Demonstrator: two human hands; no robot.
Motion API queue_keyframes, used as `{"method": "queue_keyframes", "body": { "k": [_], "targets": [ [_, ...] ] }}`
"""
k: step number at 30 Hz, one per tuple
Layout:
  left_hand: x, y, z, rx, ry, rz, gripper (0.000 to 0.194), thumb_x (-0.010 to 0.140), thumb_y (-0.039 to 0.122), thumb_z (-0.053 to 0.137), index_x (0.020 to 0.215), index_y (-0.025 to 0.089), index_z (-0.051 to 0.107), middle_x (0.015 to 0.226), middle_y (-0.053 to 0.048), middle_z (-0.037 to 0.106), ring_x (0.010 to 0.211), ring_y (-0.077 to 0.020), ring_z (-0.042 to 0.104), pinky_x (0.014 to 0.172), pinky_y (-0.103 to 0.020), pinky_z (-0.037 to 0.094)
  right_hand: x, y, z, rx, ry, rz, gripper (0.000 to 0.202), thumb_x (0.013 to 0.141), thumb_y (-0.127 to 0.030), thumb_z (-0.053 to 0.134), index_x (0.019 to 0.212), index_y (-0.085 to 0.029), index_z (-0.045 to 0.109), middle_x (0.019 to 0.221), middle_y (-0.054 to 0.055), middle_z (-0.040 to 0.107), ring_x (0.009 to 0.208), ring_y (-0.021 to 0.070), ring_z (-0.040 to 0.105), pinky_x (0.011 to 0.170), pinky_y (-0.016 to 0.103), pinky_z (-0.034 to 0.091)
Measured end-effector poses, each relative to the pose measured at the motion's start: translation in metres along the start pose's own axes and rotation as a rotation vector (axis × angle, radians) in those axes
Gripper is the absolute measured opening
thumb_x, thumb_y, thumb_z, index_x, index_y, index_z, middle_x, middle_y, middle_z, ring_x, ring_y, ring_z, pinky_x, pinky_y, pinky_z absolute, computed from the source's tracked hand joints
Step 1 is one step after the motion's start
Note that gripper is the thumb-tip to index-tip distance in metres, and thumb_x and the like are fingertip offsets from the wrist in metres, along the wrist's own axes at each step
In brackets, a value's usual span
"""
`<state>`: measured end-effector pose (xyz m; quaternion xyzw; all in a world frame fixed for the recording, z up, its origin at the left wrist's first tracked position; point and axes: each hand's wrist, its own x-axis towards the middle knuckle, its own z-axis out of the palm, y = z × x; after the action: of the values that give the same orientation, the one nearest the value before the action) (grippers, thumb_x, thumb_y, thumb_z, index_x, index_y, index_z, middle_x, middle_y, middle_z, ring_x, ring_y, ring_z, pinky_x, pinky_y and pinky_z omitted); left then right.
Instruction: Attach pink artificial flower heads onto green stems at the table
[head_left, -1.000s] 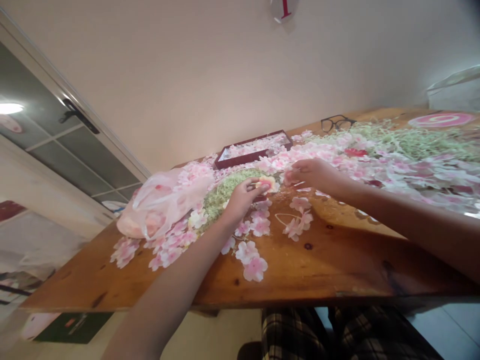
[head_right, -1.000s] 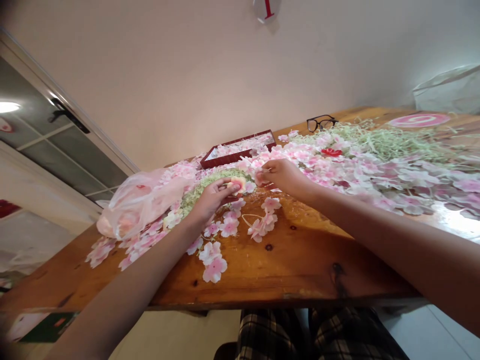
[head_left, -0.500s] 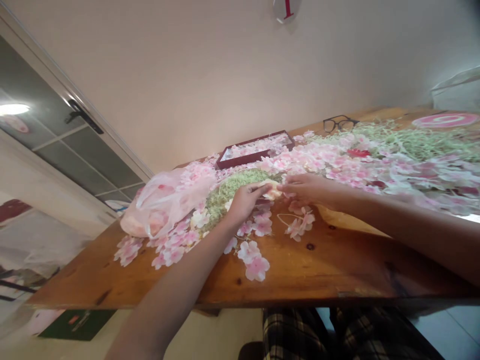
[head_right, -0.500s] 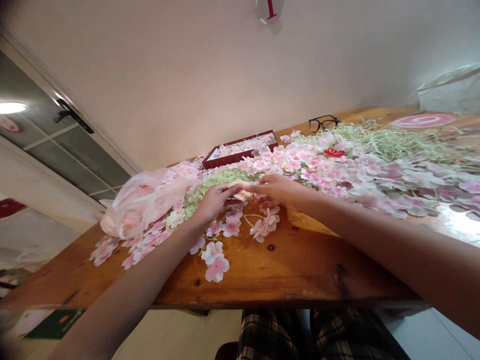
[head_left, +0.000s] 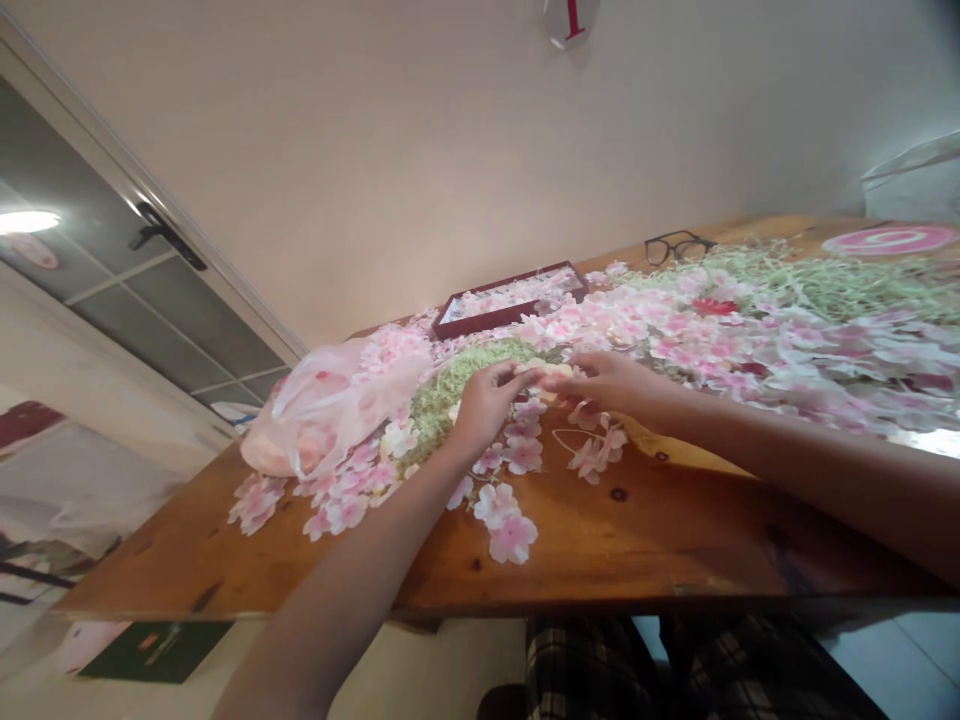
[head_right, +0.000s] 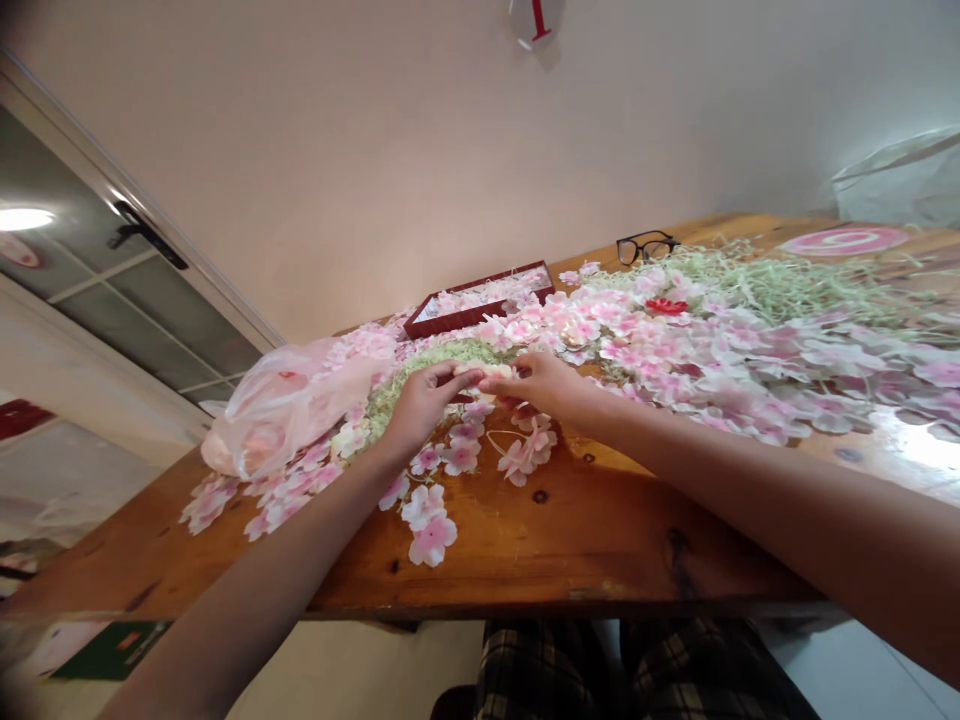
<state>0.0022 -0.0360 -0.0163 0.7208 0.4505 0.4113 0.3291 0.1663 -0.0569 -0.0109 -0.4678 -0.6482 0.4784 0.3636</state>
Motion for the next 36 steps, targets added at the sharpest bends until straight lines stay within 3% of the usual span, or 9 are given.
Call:
{"method": "queue_keyframes", "body": {
  "k": [4,8,11,15,18,22,28,33,36],
  "targets": [
    [-0.002,0.006,0.0,0.133,-0.002,0.071,0.03,0.069,0.044,0.048,0.074,0.018,0.062,0.084,-0.003,0.061,0.079,-0.0161,0.054,0.071,-0.028,0.042,0.0,0.002,0.001,-0.091,0.038,-0.049,0.022,0.069,-0.036,0.054,0.06,-0.018,0.045,0.054,0.0,0.046,0.045,0.0083,0.042,0.039,0.02,0.032],
    [-0.002,0.008,-0.001,0.1,-0.004,0.048,0.03,0.069,0.043,0.05,0.086,0.021,0.061,0.096,-0.004,0.06,0.084,-0.0169,0.054,0.073,-0.029,0.042,0.003,0.005,-0.003,-0.111,0.096,-0.055,0.023,0.069,-0.035,0.053,0.059,-0.018,0.043,0.052,-0.003,0.037,0.045,0.0072,0.035,0.041,0.02,0.027],
    [0.0,0.004,-0.002,-0.011,0.05,-0.006,0.033,0.065,0.041,0.055,0.091,0.02,0.055,0.085,-0.005,0.062,0.076,-0.0156,0.056,0.067,-0.028,0.043,0.004,0.005,-0.007,-0.099,0.093,-0.026,0.024,0.068,-0.036,0.053,0.058,-0.018,0.041,0.053,-0.003,0.037,0.047,0.0074,0.035,0.043,0.02,0.028],
    [0.003,-0.001,-0.003,-0.086,0.066,-0.004,0.026,0.062,0.041,0.058,0.071,0.016,0.055,0.069,-0.002,0.059,0.069,-0.0125,0.055,0.066,-0.026,0.043,0.006,0.006,-0.011,-0.181,0.099,-0.012,0.024,0.068,-0.038,0.052,0.059,-0.018,0.042,0.053,-0.003,0.038,0.047,0.0081,0.037,0.044,0.021,0.028],
    [0.002,0.0,-0.003,-0.029,0.033,0.014,0.028,0.064,0.042,0.055,0.066,0.015,0.057,0.068,-0.002,0.058,0.067,-0.012,0.054,0.068,-0.027,0.042,0.011,0.011,-0.014,-0.359,0.12,-0.021,0.024,0.068,-0.04,0.051,0.061,-0.018,0.044,0.052,-0.002,0.04,0.047,0.0091,0.038,0.043,0.022,0.027],
    [0.001,0.005,-0.003,0.04,-0.052,-0.047,0.031,0.066,0.044,0.051,0.079,0.018,0.062,0.087,-0.004,0.062,0.081,-0.0158,0.055,0.075,-0.029,0.041,0.019,0.022,-0.023,-0.622,0.18,-0.04,0.022,0.066,-0.038,0.053,0.075,-0.018,0.052,0.063,0.002,0.052,0.056,0.0136,0.047,0.048,0.023,0.032],
    [0.001,0.002,-0.004,0.061,-0.056,-0.082,0.032,0.065,0.041,0.055,0.086,0.017,0.059,0.09,-0.007,0.061,0.083,-0.0185,0.056,0.073,-0.031,0.042,0.019,0.019,-0.037,-0.762,0.36,-0.086,0.047,0.065,-0.049,0.053,0.098,-0.016,0.051,0.085,0.011,0.056,0.071,0.0208,0.051,0.052,0.026,0.035],
    [0.0,0.001,-0.001,-0.034,-0.078,-0.083,0.03,0.062,0.039,0.058,0.081,0.016,0.053,0.08,-0.006,0.062,0.075,-0.0163,0.058,0.067,-0.029,0.043,0.012,0.004,-0.021,-0.534,0.162,-0.179,0.032,0.067,-0.047,0.051,0.079,-0.019,0.06,0.074,0.004,0.058,0.063,0.0153,0.051,0.052,0.024,0.035],
    [0.0,0.002,-0.001,-0.064,-0.076,-0.076,0.028,0.062,0.04,0.058,0.076,0.015,0.055,0.074,-0.005,0.061,0.072,-0.0146,0.057,0.067,-0.028,0.044,0.011,0.004,-0.017,-0.544,0.173,-0.182,0.028,0.07,-0.043,0.048,0.067,-0.017,0.059,0.064,0.002,0.056,0.058,0.0138,0.049,0.05,0.024,0.032]
  ]
}}
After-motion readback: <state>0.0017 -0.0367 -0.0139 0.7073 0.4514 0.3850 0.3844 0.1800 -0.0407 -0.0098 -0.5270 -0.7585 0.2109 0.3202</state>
